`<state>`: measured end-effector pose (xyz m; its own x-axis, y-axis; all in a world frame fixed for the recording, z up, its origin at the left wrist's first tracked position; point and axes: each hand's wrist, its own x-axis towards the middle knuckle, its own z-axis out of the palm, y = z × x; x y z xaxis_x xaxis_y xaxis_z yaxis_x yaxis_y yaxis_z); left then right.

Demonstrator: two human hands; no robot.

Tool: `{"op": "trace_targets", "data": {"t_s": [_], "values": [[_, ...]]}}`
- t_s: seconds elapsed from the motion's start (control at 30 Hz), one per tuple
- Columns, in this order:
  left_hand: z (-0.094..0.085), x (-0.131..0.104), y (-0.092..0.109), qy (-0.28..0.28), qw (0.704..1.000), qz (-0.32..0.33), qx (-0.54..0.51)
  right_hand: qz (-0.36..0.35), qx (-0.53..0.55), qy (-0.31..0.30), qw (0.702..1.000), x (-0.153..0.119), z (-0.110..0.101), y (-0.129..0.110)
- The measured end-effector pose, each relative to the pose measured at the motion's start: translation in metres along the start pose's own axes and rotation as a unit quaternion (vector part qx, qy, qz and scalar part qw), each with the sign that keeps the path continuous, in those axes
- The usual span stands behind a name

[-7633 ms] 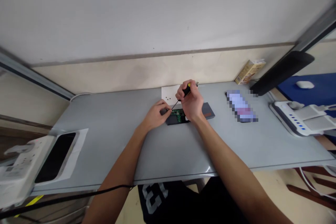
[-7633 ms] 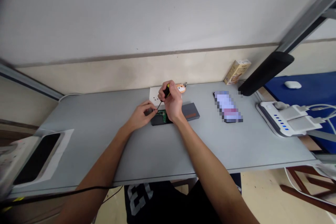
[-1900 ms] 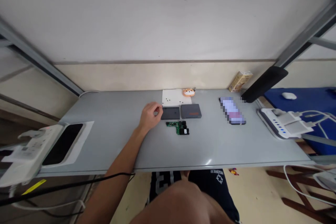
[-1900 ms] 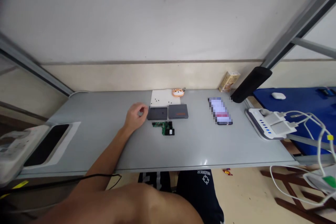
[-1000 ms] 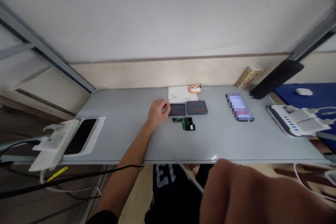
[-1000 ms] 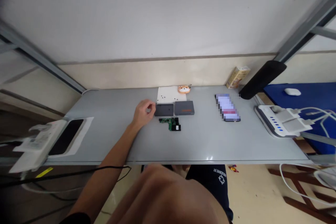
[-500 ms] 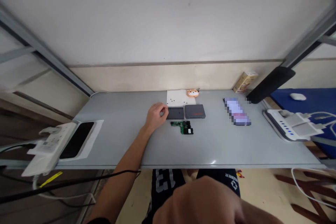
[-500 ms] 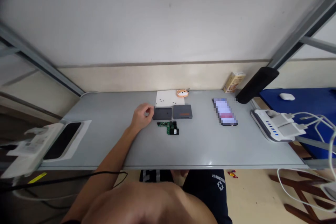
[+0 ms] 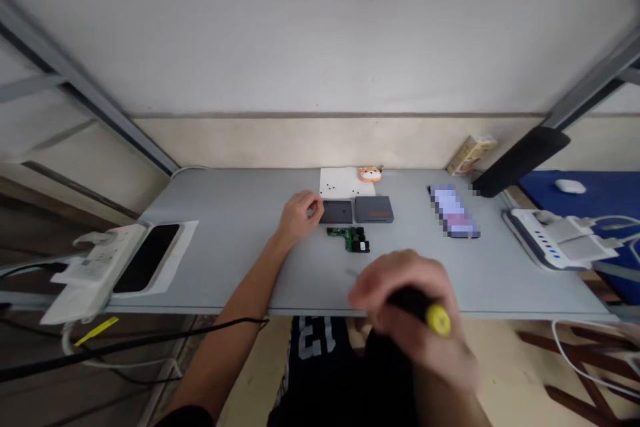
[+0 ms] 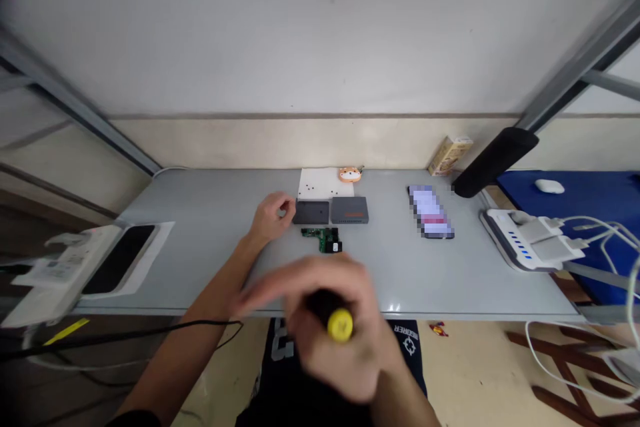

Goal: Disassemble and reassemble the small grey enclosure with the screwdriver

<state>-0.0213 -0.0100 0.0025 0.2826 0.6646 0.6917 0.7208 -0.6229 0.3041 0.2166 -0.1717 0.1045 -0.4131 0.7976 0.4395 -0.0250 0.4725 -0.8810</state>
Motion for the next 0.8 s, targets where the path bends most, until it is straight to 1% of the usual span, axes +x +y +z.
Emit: {"op": "trace_targets", "data": {"t_s": [0.07,0.1,0.17,0.23,0.27,0.3,0.33,0.4,0.47,0.5,0.6,0.7,0.8], "values": [[0.001,0.0,0.001,-0.008,1.0,0.002,0.001,0.032,-0.076,0.045,0.996,0.019,-0.014,-0.001],[0.001,0.0,0.002,-0.014,1.0,0.001,-0.001,0.058,-0.125,0.069,0.988,0.027,-0.023,0.002],[0.002,0.001,0.003,-0.033,0.999,0.0,-0.012,0.121,-0.211,0.098,0.965,0.041,-0.043,0.017],[0.002,0.001,0.004,-0.052,0.998,-0.006,-0.024,0.185,-0.252,0.08,0.947,0.052,-0.062,0.041],[0.002,0.001,0.004,-0.058,0.998,-0.012,-0.028,0.207,-0.277,0.069,0.936,0.057,-0.07,0.054],[0.002,0.001,0.004,-0.063,0.997,-0.018,-0.032,0.219,-0.312,0.071,0.922,0.062,-0.076,0.068],[0.002,0.001,0.003,-0.067,0.997,-0.026,-0.035,0.222,-0.351,0.071,0.907,0.066,-0.08,0.081],[0.002,0.001,0.002,-0.076,0.996,-0.04,-0.037,0.195,-0.433,0.048,0.879,0.072,-0.084,0.105],[0.001,0.0,0.0,-0.085,0.994,-0.054,-0.037,0.179,-0.474,0.005,0.862,0.074,-0.083,0.123],[0.001,0.0,-0.001,-0.091,0.993,-0.061,-0.037,0.173,-0.482,-0.005,0.859,0.074,-0.082,0.13],[0.001,-0.001,-0.003,-0.11,0.989,-0.089,-0.032,0.16,-0.488,-0.012,0.858,0.068,-0.08,0.14],[0.002,-0.002,-0.004,-0.136,0.983,-0.117,-0.025,0.158,-0.485,-0.003,0.86,0.062,-0.082,0.142],[0.003,-0.002,-0.006,-0.168,0.977,-0.13,-0.031,0.155,-0.484,-0.007,0.861,0.058,-0.084,0.142]]}}
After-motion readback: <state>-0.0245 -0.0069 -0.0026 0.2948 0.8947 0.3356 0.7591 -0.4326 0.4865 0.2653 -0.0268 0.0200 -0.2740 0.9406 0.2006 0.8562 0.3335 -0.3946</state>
